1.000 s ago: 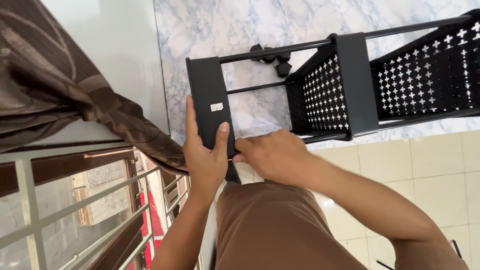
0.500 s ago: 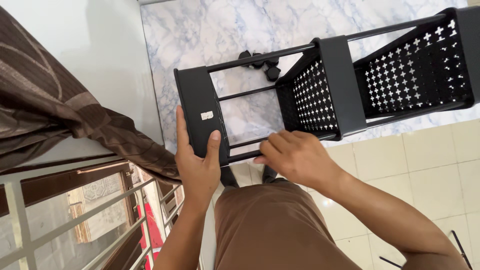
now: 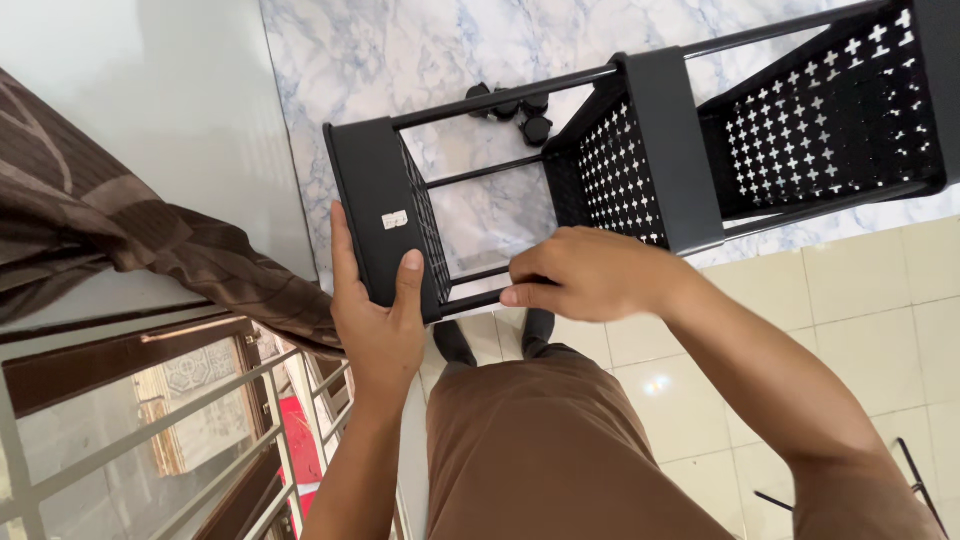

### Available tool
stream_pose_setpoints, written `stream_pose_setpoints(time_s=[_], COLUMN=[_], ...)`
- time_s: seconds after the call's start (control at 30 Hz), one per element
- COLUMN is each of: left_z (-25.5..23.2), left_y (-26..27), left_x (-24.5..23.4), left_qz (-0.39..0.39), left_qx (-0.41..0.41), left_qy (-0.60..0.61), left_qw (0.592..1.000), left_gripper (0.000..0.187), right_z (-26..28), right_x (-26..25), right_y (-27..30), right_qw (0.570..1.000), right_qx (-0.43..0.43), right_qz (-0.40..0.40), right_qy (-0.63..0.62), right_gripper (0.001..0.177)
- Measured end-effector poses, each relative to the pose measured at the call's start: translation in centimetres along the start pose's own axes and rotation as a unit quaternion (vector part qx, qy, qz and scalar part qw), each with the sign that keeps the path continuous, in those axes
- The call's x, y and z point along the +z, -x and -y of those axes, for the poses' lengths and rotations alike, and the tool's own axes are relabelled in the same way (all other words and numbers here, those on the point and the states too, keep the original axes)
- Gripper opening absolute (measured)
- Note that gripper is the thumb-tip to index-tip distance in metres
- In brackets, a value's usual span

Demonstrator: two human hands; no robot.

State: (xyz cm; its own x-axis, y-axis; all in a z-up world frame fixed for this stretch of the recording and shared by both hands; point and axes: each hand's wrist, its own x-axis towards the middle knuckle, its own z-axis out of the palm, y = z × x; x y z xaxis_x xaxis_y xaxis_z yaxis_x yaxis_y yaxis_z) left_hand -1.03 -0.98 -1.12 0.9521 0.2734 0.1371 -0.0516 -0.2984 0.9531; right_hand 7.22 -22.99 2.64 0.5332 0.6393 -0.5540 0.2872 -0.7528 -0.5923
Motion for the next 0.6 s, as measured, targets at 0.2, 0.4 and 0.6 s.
stream_pose_setpoints(time_s=[0.2, 0.4, 0.6], left_z=[0.0, 0.0, -0.2], left_y=[0.0, -0.1, -0.1], left_x=[0.0, 0.1, 0.1], left_qz=[0.004, -0.005, -0.01], left_qx=[-0.04, -0.005, -0.031], left_qy=[0.029, 0.008, 0.038], left_qw=[0.999, 1.0, 0.999], left_gripper=[0.076, 0.073, 0.076], right_z=[-0.9, -1.7, -1.7], right_x=[3.3, 3.6, 1.9], right_y=[4.0, 4.4, 4.4], right_qw=[0.868, 0.829, 0.952], right_qx=[-0.184, -0.193, -0.07], right_qz=[-0.381, -0.436, -0.229], right_qy=[0.26, 0.294, 0.188], right_gripper=[0.028, 0.02, 0.028])
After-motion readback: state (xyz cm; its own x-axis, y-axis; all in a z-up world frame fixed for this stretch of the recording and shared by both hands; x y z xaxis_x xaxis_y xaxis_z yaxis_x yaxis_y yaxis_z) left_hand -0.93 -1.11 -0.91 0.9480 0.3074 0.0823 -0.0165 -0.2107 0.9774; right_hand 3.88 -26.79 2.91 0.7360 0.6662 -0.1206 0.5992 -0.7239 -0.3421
